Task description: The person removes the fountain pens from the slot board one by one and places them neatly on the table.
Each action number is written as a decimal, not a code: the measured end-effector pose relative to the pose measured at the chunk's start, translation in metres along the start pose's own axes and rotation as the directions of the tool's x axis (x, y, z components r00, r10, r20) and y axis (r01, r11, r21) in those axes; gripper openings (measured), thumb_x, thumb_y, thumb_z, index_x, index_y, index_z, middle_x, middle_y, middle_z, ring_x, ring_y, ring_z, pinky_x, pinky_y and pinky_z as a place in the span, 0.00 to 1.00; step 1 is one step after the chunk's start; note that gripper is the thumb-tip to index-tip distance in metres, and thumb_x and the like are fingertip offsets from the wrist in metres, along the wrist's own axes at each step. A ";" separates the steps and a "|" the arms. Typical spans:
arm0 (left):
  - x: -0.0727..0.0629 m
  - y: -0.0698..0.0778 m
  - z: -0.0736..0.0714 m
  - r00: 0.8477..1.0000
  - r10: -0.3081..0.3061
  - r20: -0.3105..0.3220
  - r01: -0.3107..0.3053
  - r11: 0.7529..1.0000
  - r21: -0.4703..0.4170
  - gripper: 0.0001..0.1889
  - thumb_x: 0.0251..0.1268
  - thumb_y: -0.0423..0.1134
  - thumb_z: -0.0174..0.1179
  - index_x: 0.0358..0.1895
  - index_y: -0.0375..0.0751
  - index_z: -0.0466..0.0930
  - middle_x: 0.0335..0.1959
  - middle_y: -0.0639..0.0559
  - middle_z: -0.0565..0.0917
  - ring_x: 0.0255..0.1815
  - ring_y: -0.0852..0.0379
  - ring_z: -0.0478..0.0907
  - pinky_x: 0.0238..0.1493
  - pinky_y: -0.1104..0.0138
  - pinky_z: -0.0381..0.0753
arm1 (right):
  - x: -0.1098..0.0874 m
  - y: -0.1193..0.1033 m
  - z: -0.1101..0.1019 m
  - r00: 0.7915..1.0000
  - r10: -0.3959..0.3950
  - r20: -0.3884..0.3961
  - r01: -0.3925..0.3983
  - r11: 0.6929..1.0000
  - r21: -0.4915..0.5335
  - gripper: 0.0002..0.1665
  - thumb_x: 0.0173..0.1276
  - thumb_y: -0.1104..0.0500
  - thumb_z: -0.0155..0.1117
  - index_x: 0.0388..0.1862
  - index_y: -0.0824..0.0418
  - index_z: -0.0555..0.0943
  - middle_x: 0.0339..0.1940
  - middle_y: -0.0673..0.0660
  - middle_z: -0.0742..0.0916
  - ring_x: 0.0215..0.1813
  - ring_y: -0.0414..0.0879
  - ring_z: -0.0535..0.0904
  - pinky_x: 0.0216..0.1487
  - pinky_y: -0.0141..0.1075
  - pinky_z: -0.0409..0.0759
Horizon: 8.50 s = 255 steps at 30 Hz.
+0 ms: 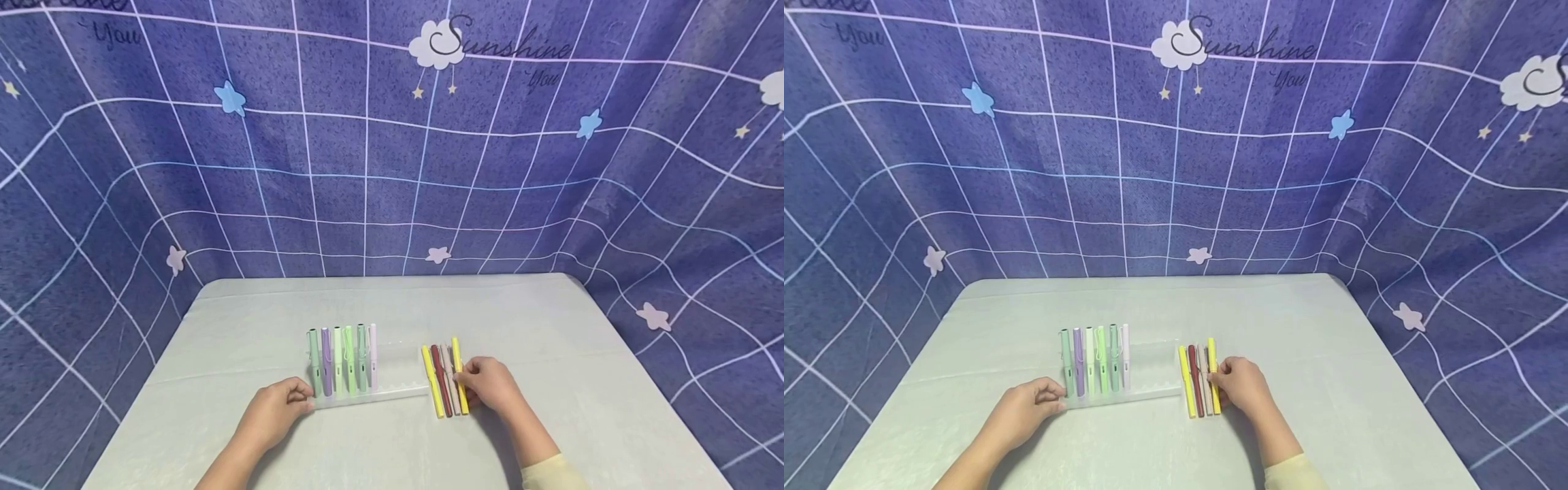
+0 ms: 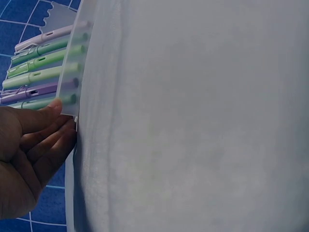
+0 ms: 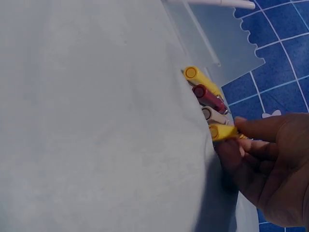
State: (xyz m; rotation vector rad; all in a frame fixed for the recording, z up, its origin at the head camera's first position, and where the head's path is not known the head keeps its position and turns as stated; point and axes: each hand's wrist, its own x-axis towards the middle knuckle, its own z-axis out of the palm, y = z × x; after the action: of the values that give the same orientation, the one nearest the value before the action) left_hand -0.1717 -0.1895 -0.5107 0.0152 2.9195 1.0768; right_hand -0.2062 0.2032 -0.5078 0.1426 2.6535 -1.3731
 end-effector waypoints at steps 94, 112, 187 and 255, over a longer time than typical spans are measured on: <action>0.001 0.000 0.000 1.000 -0.007 -0.006 0.007 1.000 0.001 0.07 0.55 0.39 0.71 0.36 0.51 0.83 0.29 0.64 0.87 0.36 0.63 0.83 0.47 0.56 0.83 | 0.011 -0.085 0.088 0.914 -0.398 0.080 0.360 0.885 0.295 0.09 0.66 0.56 0.69 0.37 0.60 0.80 0.32 0.54 0.86 0.35 0.51 0.85 0.36 0.38 0.87; -0.001 0.000 -0.002 1.000 0.001 -0.010 -0.001 1.000 -0.003 0.07 0.55 0.39 0.71 0.36 0.50 0.83 0.29 0.63 0.87 0.35 0.63 0.83 0.46 0.57 0.83 | 0.013 -0.056 0.083 0.939 -0.325 0.110 0.269 0.897 0.352 0.12 0.65 0.57 0.70 0.39 0.63 0.78 0.34 0.56 0.86 0.35 0.46 0.84 0.38 0.40 0.87; 0.000 0.001 -0.001 1.000 -0.010 0.004 0.010 1.000 0.004 0.07 0.56 0.38 0.71 0.36 0.50 0.83 0.29 0.64 0.87 0.35 0.63 0.83 0.46 0.57 0.83 | -0.003 0.018 -0.007 0.998 0.031 -0.048 -0.032 0.999 -0.023 0.11 0.63 0.59 0.70 0.28 0.64 0.78 0.18 0.54 0.83 0.20 0.44 0.80 0.20 0.36 0.81; 0.003 -0.003 0.000 1.000 0.009 -0.001 -0.009 1.000 -0.007 0.07 0.54 0.37 0.71 0.35 0.51 0.83 0.30 0.64 0.87 0.35 0.64 0.84 0.46 0.60 0.83 | 0.018 -0.090 0.113 0.946 -0.282 0.163 0.262 0.956 0.132 0.19 0.62 0.49 0.72 0.43 0.61 0.83 0.32 0.51 0.87 0.30 0.42 0.82 0.30 0.33 0.81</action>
State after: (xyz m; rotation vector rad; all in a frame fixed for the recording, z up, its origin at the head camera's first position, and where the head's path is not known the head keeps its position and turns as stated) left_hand -0.1749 -0.1920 -0.5127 0.0281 2.9193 1.0885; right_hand -0.2277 0.0593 -0.5031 -0.3353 2.5185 -1.5294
